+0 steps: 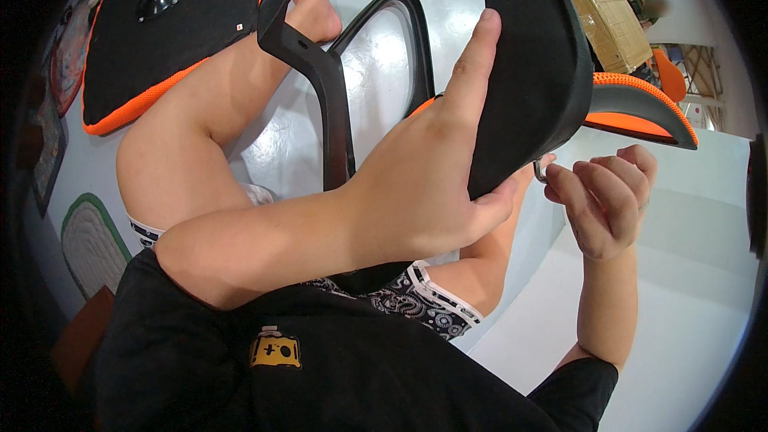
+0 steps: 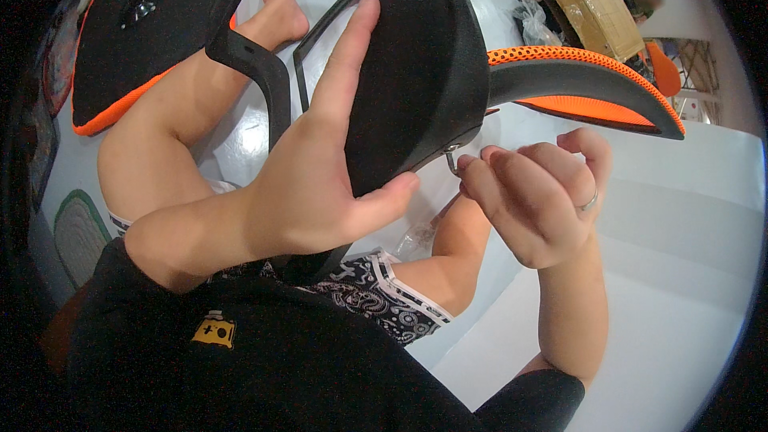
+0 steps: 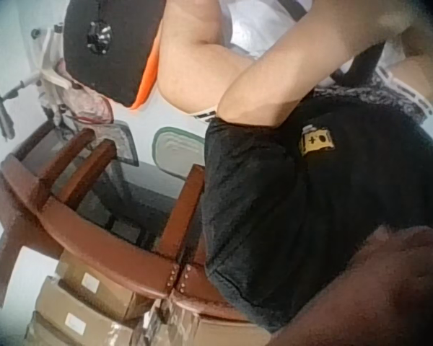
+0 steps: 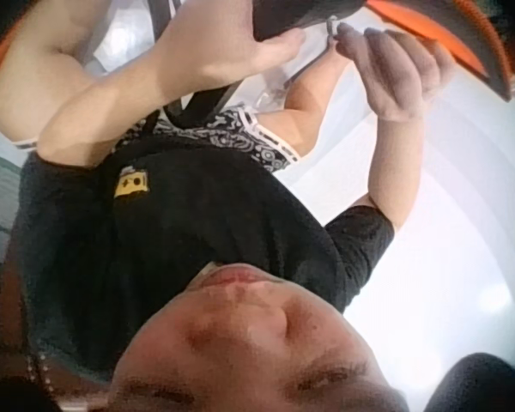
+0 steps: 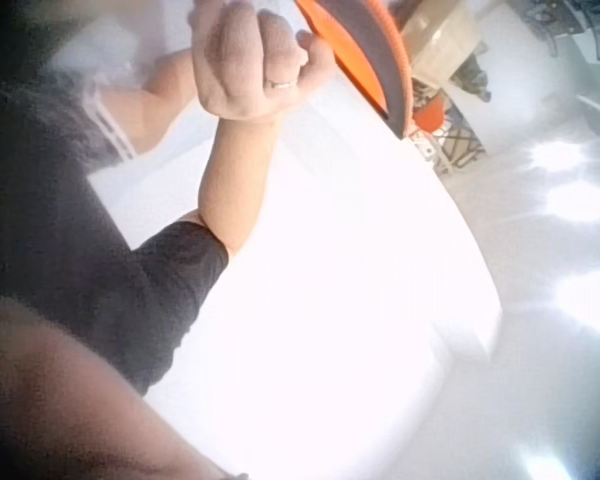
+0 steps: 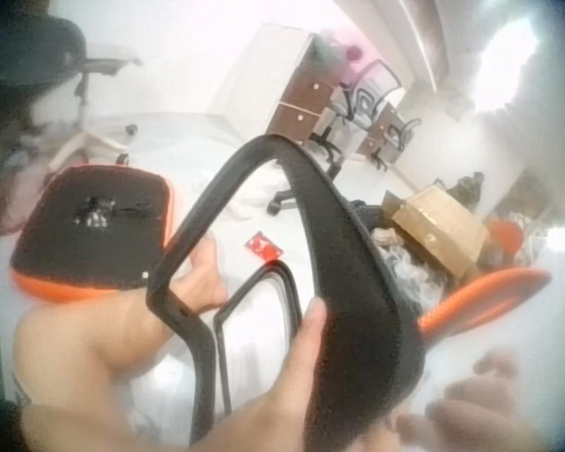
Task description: The person assembles a chair by attaching the backrest to the seat using an Allen key. They insert and tighten multiple screws to secure the backrest in place.
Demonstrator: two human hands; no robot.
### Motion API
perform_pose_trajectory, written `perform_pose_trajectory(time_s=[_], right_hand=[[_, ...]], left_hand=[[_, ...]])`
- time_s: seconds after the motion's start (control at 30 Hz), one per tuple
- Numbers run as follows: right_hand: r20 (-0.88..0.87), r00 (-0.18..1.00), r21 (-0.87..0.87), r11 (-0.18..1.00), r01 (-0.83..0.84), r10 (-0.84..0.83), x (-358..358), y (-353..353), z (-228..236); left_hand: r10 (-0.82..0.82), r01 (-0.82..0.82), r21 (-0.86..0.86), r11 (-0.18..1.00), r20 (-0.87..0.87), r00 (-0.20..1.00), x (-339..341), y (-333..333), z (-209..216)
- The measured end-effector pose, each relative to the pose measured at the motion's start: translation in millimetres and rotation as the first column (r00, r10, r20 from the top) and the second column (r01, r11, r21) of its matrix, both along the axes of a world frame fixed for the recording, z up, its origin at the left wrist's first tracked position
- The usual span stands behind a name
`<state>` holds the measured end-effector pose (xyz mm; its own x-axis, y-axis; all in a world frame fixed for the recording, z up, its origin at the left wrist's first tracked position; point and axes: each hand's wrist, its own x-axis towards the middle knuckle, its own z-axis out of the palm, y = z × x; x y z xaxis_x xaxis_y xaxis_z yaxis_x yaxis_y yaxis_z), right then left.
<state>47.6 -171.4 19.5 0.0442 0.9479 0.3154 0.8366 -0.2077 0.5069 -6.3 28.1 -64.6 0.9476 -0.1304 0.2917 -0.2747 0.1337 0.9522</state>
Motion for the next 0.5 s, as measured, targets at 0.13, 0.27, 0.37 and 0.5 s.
perform_pose_trajectory(time_s=[0.13,0.27,0.37,0.5], right_hand=[[0.097,0.994,-0.005,0.999,-0.044,0.044,8,1,-2],[0.105,0.994,-0.016,0.999,0.028,-0.026,5,-2,-1],[0.132,0.991,-0.090,0.996,0.021,-0.009,4,3,6],[-0.019,0.999,-0.115,0.993,0.032,-0.034,-1,13,10]], left_hand=[[0.052,-0.060,0.053,0.997,0.143,0.988,4,-2,-7],[0.129,-0.161,0.073,0.984,0.323,0.937,7,-2,-13],[0.102,-0.123,0.062,0.990,0.273,0.957,7,-3,-11],[0.095,-0.111,0.082,0.990,0.173,0.980,5,1,-9]])
